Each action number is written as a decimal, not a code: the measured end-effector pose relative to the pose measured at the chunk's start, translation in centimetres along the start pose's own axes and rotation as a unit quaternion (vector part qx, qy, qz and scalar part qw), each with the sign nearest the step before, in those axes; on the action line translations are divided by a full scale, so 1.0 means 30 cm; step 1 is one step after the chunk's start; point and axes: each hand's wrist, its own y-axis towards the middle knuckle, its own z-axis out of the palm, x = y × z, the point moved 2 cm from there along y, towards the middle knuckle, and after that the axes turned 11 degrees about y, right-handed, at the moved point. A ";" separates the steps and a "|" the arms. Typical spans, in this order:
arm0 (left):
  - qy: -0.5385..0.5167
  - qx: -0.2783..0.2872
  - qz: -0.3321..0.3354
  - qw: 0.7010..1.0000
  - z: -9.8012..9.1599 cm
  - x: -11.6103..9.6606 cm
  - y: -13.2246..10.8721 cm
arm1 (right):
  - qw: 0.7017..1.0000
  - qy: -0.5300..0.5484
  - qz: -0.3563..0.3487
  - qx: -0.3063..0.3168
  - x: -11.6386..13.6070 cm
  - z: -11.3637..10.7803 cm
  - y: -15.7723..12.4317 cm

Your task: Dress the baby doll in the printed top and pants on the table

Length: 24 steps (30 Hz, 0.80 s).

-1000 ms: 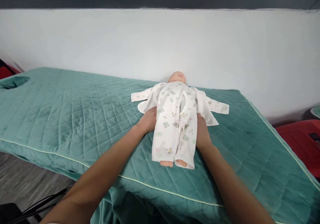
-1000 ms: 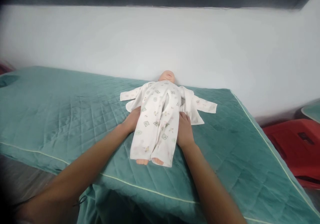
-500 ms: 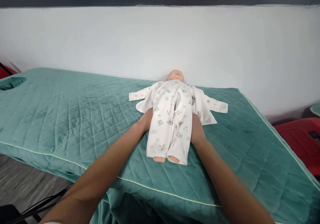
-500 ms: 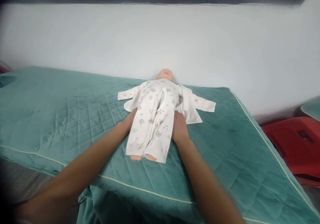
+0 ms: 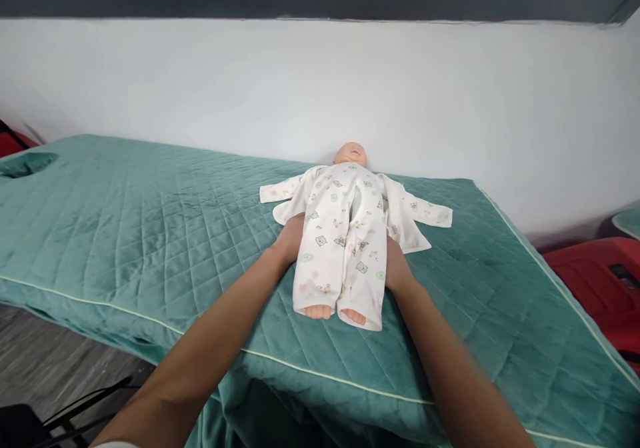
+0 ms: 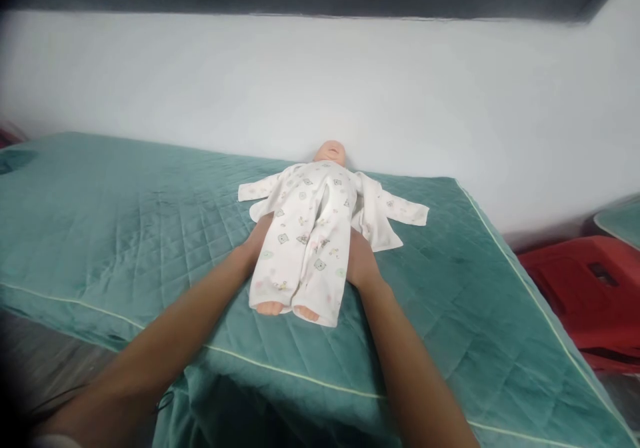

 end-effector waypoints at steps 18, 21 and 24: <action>-0.024 -0.075 -0.103 0.992 -0.024 0.045 -0.145 | 0.994 0.003 0.074 -0.079 0.037 -0.044 -0.160; -0.054 -0.105 -0.192 0.974 -0.017 0.079 -0.128 | 0.979 0.065 0.112 -0.159 0.010 -0.053 -0.167; -0.050 -0.122 -0.243 0.961 -0.001 0.107 -0.107 | 0.961 0.076 0.141 -0.225 -0.014 -0.059 -0.160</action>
